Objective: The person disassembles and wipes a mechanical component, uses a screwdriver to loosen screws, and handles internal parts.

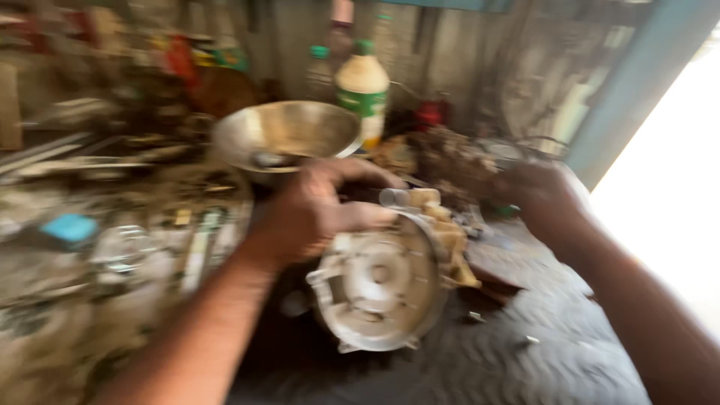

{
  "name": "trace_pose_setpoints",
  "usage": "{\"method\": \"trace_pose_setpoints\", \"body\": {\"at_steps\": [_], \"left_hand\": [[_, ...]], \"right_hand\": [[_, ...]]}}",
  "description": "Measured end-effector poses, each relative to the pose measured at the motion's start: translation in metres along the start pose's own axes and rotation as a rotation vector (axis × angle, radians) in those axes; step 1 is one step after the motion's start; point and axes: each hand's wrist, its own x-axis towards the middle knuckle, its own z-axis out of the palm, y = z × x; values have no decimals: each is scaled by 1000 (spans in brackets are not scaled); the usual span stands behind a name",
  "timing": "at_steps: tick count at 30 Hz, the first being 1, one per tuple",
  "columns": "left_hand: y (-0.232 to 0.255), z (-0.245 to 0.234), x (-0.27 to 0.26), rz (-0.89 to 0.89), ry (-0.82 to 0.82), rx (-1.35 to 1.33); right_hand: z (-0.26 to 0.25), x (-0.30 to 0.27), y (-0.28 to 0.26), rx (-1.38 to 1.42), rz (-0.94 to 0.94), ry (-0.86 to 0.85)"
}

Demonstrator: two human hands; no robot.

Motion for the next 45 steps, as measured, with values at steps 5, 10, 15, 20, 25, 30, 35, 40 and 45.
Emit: {"method": "trace_pose_setpoints", "body": {"at_steps": [5,10,15,20,25,30,35,40,45], "left_hand": [[6,9,-11,117,79,-98],[10,8,-14,110,90,-3],[11,6,-15,94,90,-21],[15,-4,-10,25,-3,-115],[16,-20,-8,-92,24,-32],[10,-18,-7,-137,15,-140],[10,-21,-8,-141,-20,-230],[6,-22,-9,-99,-7,-199],[-1,-24,-7,-51,-17,-234]], "right_hand": [[34,8,44,-263,-197,-124],[46,7,27,-575,-102,-173],[49,2,17,-556,-63,-121],[38,8,33,-377,-190,32],[10,17,45,258,139,118],[-6,12,48,315,194,165],[11,0,36,-202,-39,129],[42,6,4,-401,-761,7],[53,24,-9,-474,-695,-268]]}}
